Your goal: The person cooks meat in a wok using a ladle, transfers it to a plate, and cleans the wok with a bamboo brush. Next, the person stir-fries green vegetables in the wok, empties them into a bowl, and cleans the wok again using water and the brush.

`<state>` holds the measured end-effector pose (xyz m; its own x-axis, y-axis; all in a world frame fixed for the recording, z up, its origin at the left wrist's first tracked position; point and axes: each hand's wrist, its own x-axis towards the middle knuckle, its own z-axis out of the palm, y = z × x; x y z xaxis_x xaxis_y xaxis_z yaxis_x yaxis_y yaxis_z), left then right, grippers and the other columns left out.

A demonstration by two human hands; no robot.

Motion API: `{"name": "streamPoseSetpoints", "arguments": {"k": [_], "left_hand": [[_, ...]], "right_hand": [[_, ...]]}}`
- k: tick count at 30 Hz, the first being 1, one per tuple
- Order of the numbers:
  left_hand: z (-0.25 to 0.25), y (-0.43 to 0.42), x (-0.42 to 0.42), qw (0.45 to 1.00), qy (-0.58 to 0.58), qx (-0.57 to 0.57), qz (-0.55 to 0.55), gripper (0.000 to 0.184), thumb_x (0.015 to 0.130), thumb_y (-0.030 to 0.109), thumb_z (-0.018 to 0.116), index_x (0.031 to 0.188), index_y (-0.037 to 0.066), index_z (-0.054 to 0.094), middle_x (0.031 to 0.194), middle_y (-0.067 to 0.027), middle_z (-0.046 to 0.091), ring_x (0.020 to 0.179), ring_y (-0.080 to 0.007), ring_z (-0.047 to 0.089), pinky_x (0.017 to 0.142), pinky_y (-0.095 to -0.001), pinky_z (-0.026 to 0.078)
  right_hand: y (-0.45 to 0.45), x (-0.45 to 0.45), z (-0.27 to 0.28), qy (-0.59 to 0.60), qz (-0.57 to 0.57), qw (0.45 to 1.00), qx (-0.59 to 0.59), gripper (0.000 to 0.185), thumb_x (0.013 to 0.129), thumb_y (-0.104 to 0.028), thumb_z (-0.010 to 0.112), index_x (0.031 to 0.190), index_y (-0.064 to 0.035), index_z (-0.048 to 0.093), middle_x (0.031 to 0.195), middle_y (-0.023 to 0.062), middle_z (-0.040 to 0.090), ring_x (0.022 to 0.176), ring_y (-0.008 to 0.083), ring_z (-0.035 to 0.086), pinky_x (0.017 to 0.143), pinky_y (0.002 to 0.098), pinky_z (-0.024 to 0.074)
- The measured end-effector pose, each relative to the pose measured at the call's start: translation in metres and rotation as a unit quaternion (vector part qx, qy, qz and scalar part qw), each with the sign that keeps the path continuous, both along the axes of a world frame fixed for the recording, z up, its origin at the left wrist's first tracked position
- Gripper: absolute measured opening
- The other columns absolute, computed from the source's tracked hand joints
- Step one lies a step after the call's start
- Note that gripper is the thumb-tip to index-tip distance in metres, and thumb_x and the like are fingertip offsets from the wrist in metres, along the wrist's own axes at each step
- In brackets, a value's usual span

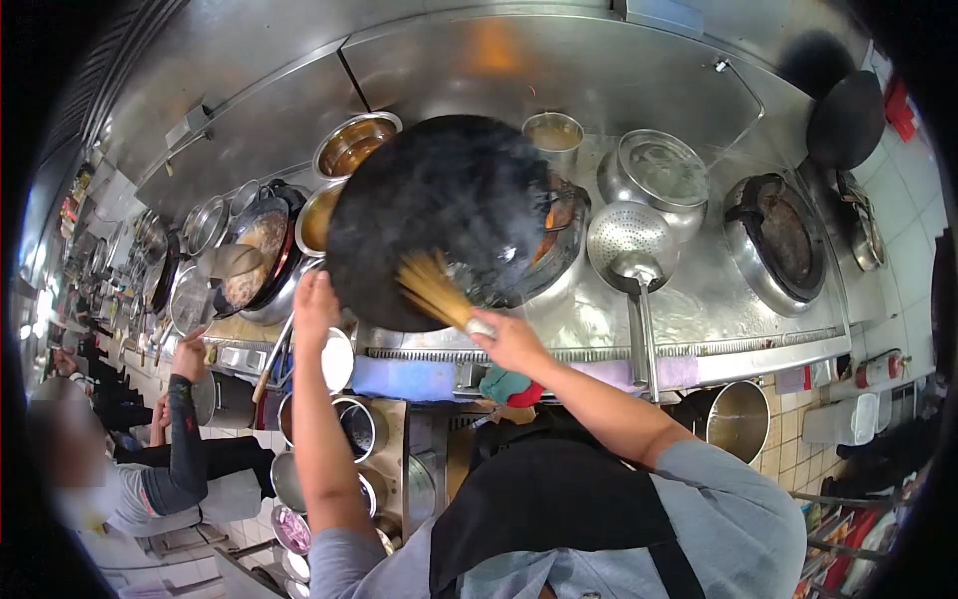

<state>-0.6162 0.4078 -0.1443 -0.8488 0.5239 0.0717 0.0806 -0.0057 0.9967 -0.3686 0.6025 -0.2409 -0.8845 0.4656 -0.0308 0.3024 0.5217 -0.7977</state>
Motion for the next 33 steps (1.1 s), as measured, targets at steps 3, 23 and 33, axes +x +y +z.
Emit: {"name": "streamPoseSetpoints", "arguments": {"k": [3,23,33], "left_hand": [[-0.013,-0.033,-0.022,0.996,-0.075,0.026,0.037,0.024,0.096,0.023,0.049,0.075,0.017,0.041,0.054,0.0096,0.028,0.041,-0.0015,0.025,0.036,-0.0206,0.018],[-0.130,0.156,0.174,0.791,-0.535,0.290,0.064,0.020,0.094,0.015,0.045,0.075,0.016,0.039,0.063,0.0031,0.041,0.061,-0.0107,0.042,0.060,-0.0321,0.035],[-0.120,0.173,0.183,0.824,-0.488,0.252,0.140,0.012,0.090,0.009,0.043,0.086,0.016,0.034,0.071,0.0003,0.041,0.063,-0.0130,0.044,0.058,-0.0341,0.036]], "right_hand": [[0.007,-0.015,-0.011,0.048,0.048,0.998,-0.015,0.048,0.085,-0.029,0.062,0.129,-0.0117,0.051,0.106,0.0203,0.064,0.084,0.0332,0.065,0.074,0.0386,0.0524],[0.241,0.013,0.256,0.262,-0.187,0.881,0.348,0.057,0.078,-0.021,0.068,0.132,-0.0209,0.050,0.114,0.0161,0.062,0.103,0.0329,0.060,0.088,0.0377,0.0468],[0.202,-0.129,0.007,-0.177,-0.057,0.928,0.324,0.024,0.080,-0.025,0.059,0.099,-0.0107,0.061,0.096,0.0162,0.066,0.095,0.0345,0.063,0.081,0.0443,0.0502]]}}
